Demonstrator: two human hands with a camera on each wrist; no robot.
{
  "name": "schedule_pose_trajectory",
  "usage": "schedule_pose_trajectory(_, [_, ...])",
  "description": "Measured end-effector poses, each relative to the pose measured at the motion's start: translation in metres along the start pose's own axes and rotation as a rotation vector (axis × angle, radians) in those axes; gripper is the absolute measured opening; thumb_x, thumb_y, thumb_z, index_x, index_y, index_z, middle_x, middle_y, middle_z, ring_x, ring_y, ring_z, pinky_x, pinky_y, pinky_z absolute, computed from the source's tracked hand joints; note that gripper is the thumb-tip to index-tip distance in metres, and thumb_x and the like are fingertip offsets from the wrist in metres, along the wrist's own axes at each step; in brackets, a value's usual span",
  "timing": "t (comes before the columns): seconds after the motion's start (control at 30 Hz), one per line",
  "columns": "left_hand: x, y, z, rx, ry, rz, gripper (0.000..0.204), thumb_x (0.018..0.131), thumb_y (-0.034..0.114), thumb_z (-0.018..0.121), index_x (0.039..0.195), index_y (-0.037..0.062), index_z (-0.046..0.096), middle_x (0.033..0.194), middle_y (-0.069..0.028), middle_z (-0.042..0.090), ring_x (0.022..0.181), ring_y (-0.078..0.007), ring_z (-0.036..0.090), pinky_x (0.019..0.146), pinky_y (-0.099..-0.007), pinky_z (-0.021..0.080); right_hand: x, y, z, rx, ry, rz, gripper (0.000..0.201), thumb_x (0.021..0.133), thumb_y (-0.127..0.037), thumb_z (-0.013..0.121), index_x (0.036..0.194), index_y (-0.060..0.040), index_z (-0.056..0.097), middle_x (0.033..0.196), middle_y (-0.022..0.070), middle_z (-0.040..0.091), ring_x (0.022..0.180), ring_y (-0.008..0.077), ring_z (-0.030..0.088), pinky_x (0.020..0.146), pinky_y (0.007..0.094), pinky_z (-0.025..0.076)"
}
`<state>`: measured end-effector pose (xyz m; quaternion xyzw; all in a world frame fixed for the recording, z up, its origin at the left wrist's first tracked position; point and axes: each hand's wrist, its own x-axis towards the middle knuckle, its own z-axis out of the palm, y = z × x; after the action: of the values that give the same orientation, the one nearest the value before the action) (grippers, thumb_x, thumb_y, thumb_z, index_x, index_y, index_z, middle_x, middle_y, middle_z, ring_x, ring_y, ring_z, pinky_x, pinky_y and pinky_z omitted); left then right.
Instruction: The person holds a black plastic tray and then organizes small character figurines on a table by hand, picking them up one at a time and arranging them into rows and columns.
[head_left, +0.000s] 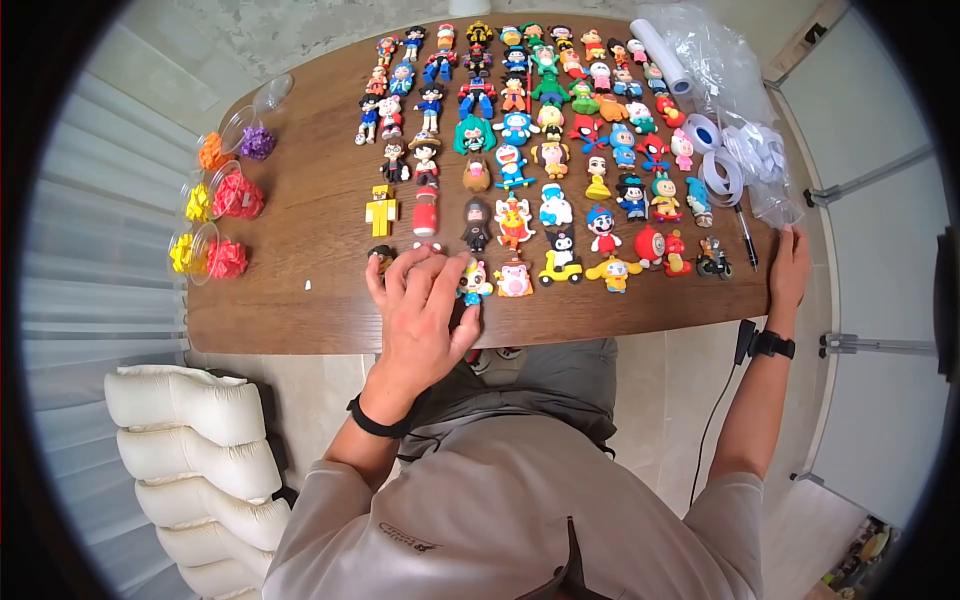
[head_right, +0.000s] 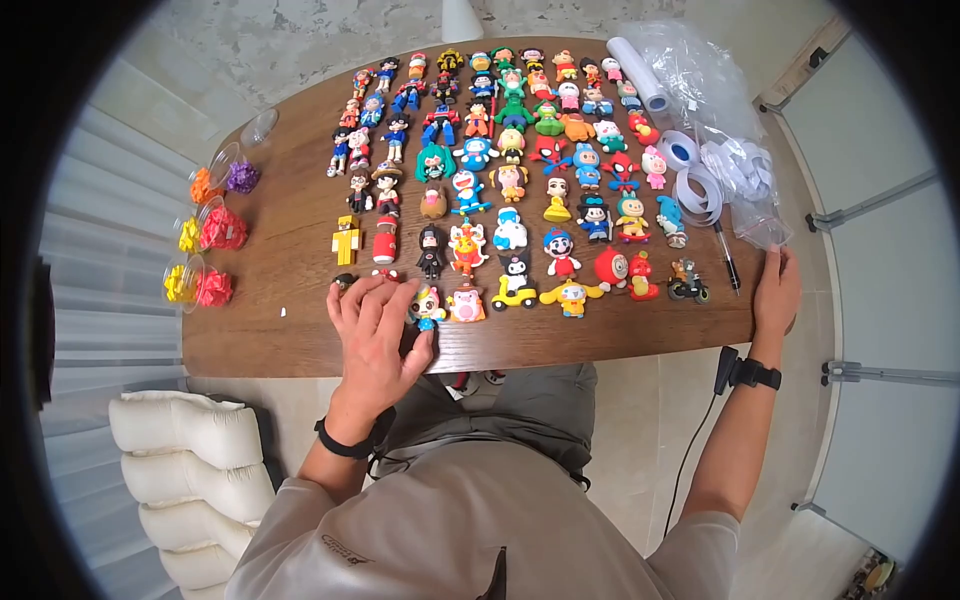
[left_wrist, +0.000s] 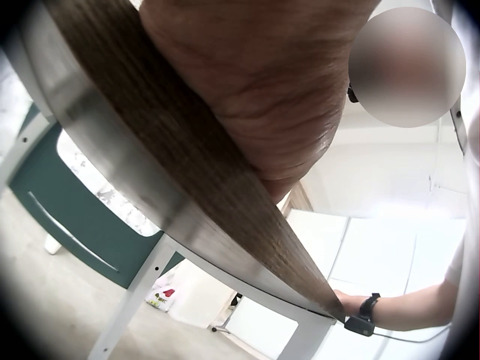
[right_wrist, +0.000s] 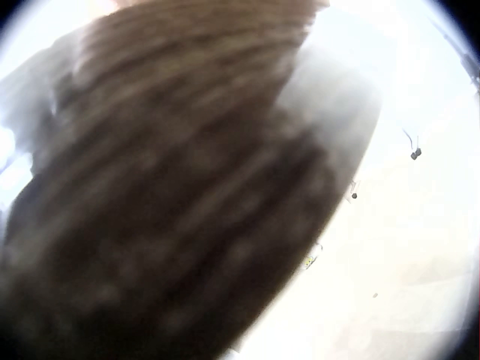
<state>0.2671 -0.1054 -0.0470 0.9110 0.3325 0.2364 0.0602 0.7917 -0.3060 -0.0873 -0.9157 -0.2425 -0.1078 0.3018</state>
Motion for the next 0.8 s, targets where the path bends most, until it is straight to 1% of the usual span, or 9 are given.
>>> schedule_pose_trajectory(0.2, [0.002, 0.0, 0.0, -0.017, 0.007, 0.01, 0.055, 0.074, 0.023, 0.073, 0.126, 0.0108, 0.063, 0.133, -0.0088, 0.055, 0.135, -0.0367, 0.041, 0.115, -0.0598, 0.02, -0.002, -0.004, -0.001, -0.004, 0.009, -0.001, 0.052, 0.101, -0.047, 0.051, 0.127, -0.0042, 0.064, 0.121, 0.02, 0.069, 0.114, 0.0363, 0.064, 0.099, 0.0423, 0.046])
schedule_pose_trajectory(0.4, [0.002, -0.001, -0.002, -0.008, -0.002, 0.014, 0.054, 0.075, 0.023, 0.073, 0.126, 0.011, 0.063, 0.136, -0.0106, 0.054, 0.137, -0.0398, 0.039, 0.114, -0.0614, 0.022, -0.006, -0.013, -0.004, -0.005, 0.026, -0.002, 0.05, 0.101, -0.045, 0.051, 0.125, -0.0037, 0.065, 0.12, 0.0201, 0.069, 0.114, 0.0364, 0.063, 0.099, 0.0426, 0.046])
schedule_pose_trajectory(0.6, [0.002, -0.001, -0.002, -0.037, 0.008, -0.004, 0.052, 0.075, 0.023, 0.074, 0.125, 0.0107, 0.064, 0.137, -0.0116, 0.053, 0.137, -0.0409, 0.038, 0.114, -0.062, 0.023, -0.005, -0.013, -0.004, -0.001, 0.033, 0.0, 0.05, 0.101, -0.045, 0.052, 0.125, -0.0029, 0.065, 0.121, 0.021, 0.068, 0.114, 0.0371, 0.064, 0.099, 0.0423, 0.047])
schedule_pose_trajectory(0.7, [0.003, 0.0, -0.002, -0.051, 0.03, -0.002, 0.051, 0.073, 0.022, 0.075, 0.122, 0.0117, 0.065, 0.134, -0.011, 0.054, 0.135, -0.0391, 0.041, 0.112, -0.0625, 0.023, -0.004, -0.014, -0.004, 0.002, 0.039, 0.004, 0.051, 0.101, -0.045, 0.052, 0.125, -0.0022, 0.065, 0.122, 0.0214, 0.068, 0.115, 0.0376, 0.064, 0.099, 0.0423, 0.047])
schedule_pose_trajectory(0.8, [0.002, 0.001, -0.002, 0.007, 0.033, 0.018, 0.049, 0.074, 0.023, 0.073, 0.122, 0.0109, 0.065, 0.137, -0.0116, 0.054, 0.137, -0.0408, 0.039, 0.114, -0.0609, 0.023, -0.005, -0.015, -0.005, 0.006, 0.039, 0.01, 0.052, 0.1, -0.046, 0.053, 0.126, -0.0019, 0.065, 0.122, 0.0218, 0.068, 0.116, 0.038, 0.063, 0.099, 0.0427, 0.047])
